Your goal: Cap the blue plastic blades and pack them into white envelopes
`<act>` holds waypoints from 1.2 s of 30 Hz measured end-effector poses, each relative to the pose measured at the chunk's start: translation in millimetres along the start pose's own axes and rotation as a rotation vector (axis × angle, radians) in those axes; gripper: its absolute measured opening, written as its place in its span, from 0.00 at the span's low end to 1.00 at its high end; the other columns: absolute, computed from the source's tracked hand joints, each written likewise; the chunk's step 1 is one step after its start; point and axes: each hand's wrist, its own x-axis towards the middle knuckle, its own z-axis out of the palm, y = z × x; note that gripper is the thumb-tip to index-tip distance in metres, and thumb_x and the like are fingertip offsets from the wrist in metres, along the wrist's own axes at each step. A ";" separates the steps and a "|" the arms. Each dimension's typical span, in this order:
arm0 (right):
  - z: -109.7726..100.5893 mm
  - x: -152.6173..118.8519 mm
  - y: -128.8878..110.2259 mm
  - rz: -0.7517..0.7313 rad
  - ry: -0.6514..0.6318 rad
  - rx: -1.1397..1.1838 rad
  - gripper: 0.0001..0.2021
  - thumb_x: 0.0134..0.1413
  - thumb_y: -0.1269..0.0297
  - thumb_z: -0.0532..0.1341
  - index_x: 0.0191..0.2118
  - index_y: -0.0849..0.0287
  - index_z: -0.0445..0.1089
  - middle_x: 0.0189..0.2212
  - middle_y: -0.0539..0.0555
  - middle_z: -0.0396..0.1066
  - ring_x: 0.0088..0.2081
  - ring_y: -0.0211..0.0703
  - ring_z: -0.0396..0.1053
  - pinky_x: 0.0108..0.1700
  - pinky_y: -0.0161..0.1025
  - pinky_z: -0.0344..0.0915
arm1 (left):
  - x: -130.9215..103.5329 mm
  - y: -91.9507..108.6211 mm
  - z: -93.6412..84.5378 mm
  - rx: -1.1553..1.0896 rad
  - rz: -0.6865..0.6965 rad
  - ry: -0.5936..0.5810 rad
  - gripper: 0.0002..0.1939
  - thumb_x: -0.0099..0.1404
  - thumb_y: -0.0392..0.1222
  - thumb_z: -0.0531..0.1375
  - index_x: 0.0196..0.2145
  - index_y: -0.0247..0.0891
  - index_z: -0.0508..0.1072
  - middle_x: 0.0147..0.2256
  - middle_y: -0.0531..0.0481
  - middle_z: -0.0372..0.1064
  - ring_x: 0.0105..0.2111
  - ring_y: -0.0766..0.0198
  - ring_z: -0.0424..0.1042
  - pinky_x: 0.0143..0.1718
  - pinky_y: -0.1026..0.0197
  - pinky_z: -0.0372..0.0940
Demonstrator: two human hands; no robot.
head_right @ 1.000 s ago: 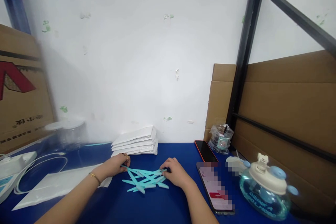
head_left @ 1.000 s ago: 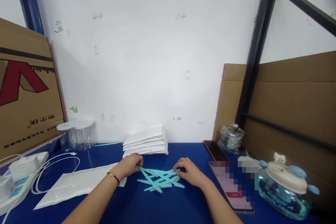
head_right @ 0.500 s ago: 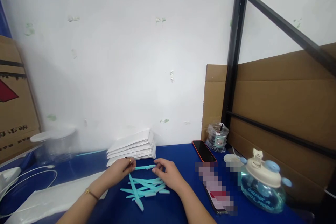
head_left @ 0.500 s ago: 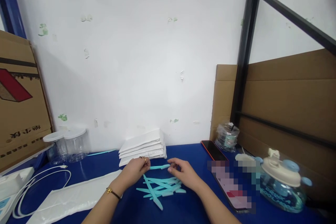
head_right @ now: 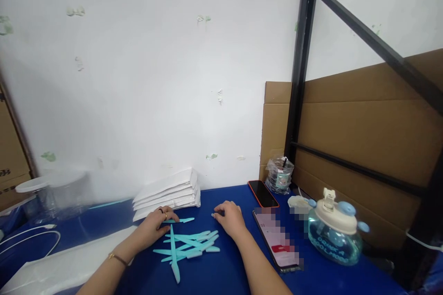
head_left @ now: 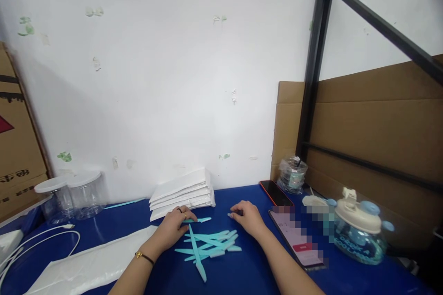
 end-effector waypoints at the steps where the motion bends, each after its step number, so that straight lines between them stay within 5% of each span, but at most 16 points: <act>1: -0.4 -0.7 -3.6 -0.016 0.006 -0.004 0.08 0.49 0.63 0.61 0.35 0.53 0.76 0.35 0.51 0.74 0.40 0.46 0.68 0.44 0.40 0.60 | -0.2 2.1 -0.4 -0.024 0.047 -0.037 0.15 0.56 0.34 0.57 0.41 0.49 0.72 0.43 0.53 0.66 0.46 0.61 0.62 0.47 0.61 0.56; 6: -2.7 -8.7 -26.0 -0.118 -0.039 0.158 0.12 0.55 0.59 0.56 0.31 0.56 0.76 0.32 0.52 0.74 0.37 0.44 0.68 0.41 0.38 0.60 | 0.6 11.6 0.7 -0.073 0.083 -0.099 0.04 0.56 0.41 0.60 0.32 0.43 0.73 0.38 0.53 0.66 0.42 0.62 0.62 0.45 0.62 0.56; 11: 2.9 -21.5 -43.5 -0.153 -0.269 0.344 0.15 0.53 0.53 0.58 0.35 0.57 0.76 0.28 0.50 0.74 0.30 0.41 0.68 0.34 0.35 0.61 | -1.1 9.6 5.6 -0.179 -0.013 -0.078 0.07 0.60 0.42 0.55 0.32 0.39 0.70 0.33 0.53 0.67 0.35 0.64 0.63 0.37 0.65 0.56; 15: 9.4 -25.0 -43.9 -0.081 -0.313 0.433 0.12 0.44 0.58 0.65 0.35 0.59 0.76 0.24 0.50 0.73 0.26 0.38 0.67 0.27 0.32 0.60 | -1.4 5.5 9.3 -0.297 -0.103 -0.118 0.10 0.59 0.46 0.54 0.32 0.37 0.68 0.25 0.56 0.61 0.26 0.67 0.59 0.27 0.66 0.52; 22: 4.2 -16.3 -29.0 -0.008 -0.338 0.602 0.11 0.43 0.60 0.64 0.31 0.62 0.76 0.22 0.52 0.74 0.23 0.38 0.68 0.27 0.33 0.62 | -1.8 -0.4 0.2 -0.345 -0.113 -0.101 0.11 0.60 0.47 0.53 0.31 0.37 0.67 0.24 0.55 0.62 0.26 0.67 0.60 0.28 0.66 0.54; 30: -11.2 -5.3 -0.9 0.139 -0.005 0.094 0.06 0.45 0.63 0.62 0.30 0.56 0.76 0.29 0.53 0.75 0.34 0.46 0.69 0.39 0.41 0.59 | -2.7 -20.7 -4.7 0.039 -0.273 0.122 0.05 0.59 0.40 0.56 0.34 0.41 0.70 0.34 0.52 0.70 0.38 0.61 0.67 0.39 0.63 0.56; 36: -8.9 -16.9 -26.8 -0.077 -0.183 -0.031 0.05 0.43 0.60 0.65 0.29 0.51 0.75 0.36 0.51 0.71 0.43 0.46 0.64 0.46 0.44 0.51 | -1.7 11.3 7.7 -0.060 -0.113 0.102 0.08 0.60 0.44 0.56 0.36 0.43 0.71 0.38 0.51 0.70 0.41 0.60 0.66 0.43 0.61 0.56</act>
